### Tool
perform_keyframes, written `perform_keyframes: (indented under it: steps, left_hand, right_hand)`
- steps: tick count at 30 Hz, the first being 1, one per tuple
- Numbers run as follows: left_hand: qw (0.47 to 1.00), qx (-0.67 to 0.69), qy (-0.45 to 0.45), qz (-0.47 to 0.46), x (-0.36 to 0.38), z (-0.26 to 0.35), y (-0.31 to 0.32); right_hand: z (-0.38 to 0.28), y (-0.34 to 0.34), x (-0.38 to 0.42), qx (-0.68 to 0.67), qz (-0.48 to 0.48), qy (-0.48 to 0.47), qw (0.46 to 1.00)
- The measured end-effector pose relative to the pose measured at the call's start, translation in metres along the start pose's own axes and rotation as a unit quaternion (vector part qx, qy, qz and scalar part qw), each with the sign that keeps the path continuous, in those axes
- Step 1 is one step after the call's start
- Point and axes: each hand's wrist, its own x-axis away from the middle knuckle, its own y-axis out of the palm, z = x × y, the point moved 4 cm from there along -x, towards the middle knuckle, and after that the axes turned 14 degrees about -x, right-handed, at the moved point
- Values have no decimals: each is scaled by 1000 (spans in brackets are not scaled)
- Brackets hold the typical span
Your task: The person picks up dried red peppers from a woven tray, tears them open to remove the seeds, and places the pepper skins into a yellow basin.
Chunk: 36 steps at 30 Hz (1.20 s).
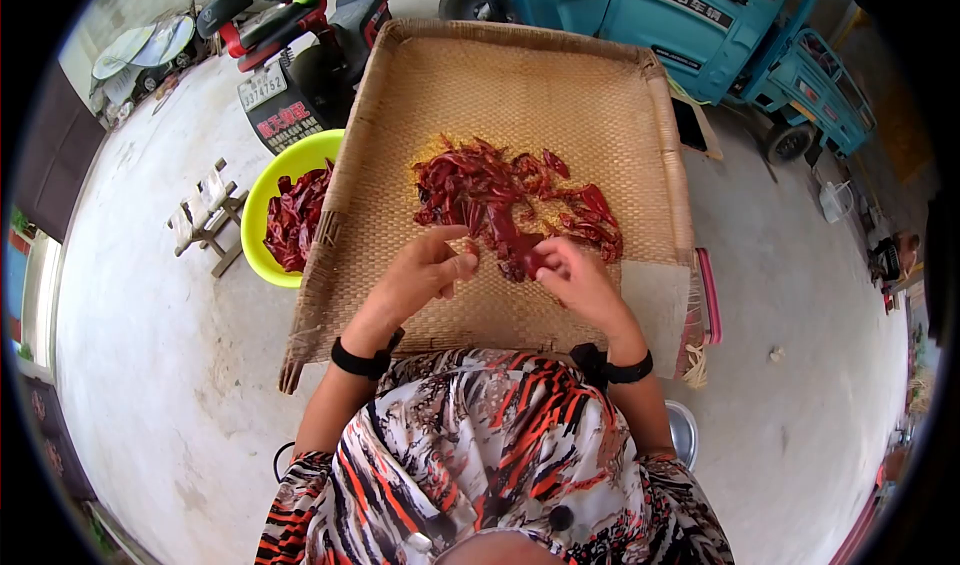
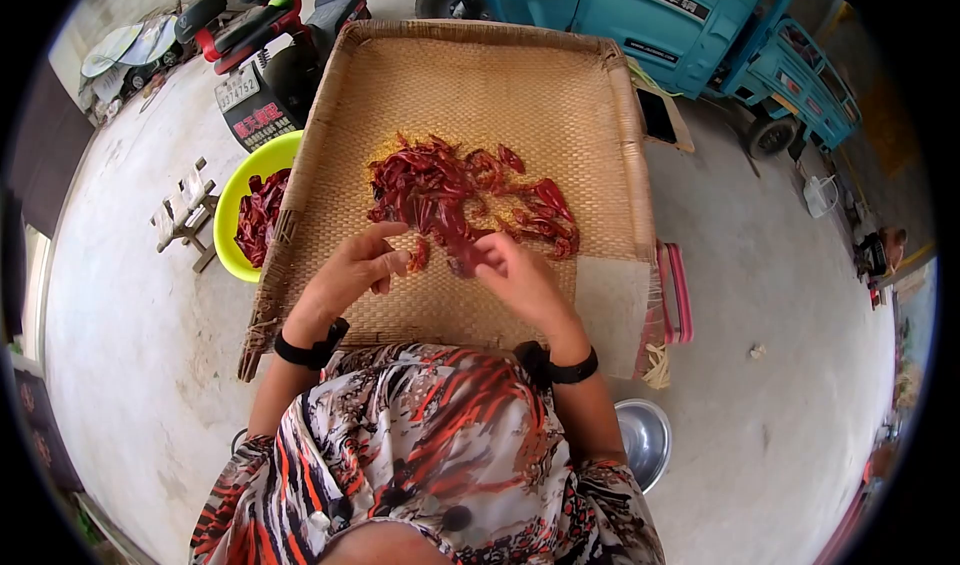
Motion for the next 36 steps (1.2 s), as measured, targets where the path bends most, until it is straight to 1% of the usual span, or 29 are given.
perform_keyframes:
  steps: [1, 4, 7, 8, 9, 11, 12, 13, 15, 17, 18, 20, 21, 22, 25, 26, 28, 31, 32, 34, 35, 36]
  left_hand:
    - [1000, 19, -16, -14, -2, -4, 9]
    - [992, 90, -32, -79, -9, -17, 21]
    - [988, 152, -41, -2, -5, -20, 6]
    - [987, 147, -29, 50, 0, -8, -8]
    - [985, 136, -38, 102, 1, -12, -24]
    - [954, 214, -18, 211, 0, -23, -58]
    - [932, 258, 1, 253, -2, -34, -74]
    - [913, 294, -4, 282, -2, -47, -92]
    - [874, 331, -9, 355, 7, -40, -111]
    - [853, 328, -9, 407, 9, -48, -121]
    - [841, 326, -9, 432, 11, -50, -124]
    - [851, 314, -16, 420, 10, -44, -111]
    - [856, 307, -20, 414, 11, -43, -105]
    - [889, 305, 0, 341, 8, -42, -100]
    - [954, 195, -23, 228, 1, -34, -65]
    - [970, 163, -11, 179, 0, -28, -52]
    - [992, 95, -7, 88, -2, -14, -26]
    - [999, 22, 29, -7, -6, -6, 4]
    - [999, 33, 14, 10, -5, -2, 12]
    - [998, 52, -15, 44, -1, 5, 23]
    - [997, 76, -11, 11, -4, 1, 26]
    - [995, 100, -7, -22, -9, -8, 29]
  right_hand:
    - [-4, 13, 3, -74, -50, -13, 996]
    - [-7, 33, 9, -146, -124, 29, 981]
    - [3, 18, 1, -49, -101, -29, 993]
    - [3, 7, -3, 5, -56, -23, 998]
    - [5, -3, -3, 86, -9, -27, 996]
    - [8, -24, -2, 247, 85, -36, 965]
    - [13, -29, -3, 272, 79, -26, 959]
    - [21, -34, -5, 296, 73, -18, 952]
    - [29, -38, -8, 319, 62, -16, 946]
    - [31, -37, -9, 315, 49, -30, 947]
    - [31, -37, -10, 320, 46, -20, 946]
    - [30, -37, -13, 329, 41, 1, 943]
    - [30, -37, -14, 319, 45, -6, 947]
    - [30, -38, -14, 309, 50, -13, 950]
    - [24, -37, -13, 310, 64, -44, 947]
    - [19, -35, -11, 315, 69, -57, 945]
    - [11, -29, -8, 244, 67, -43, 966]
    - [1, -14, -3, 130, 53, -43, 989]
    - [-2, -9, -2, 90, 46, -48, 994]
    - [-2, 4, 2, -38, -6, -4, 999]
    - [-1, 10, 3, -101, -32, 18, 994]
    - [0, 15, 2, -115, -57, 15, 992]
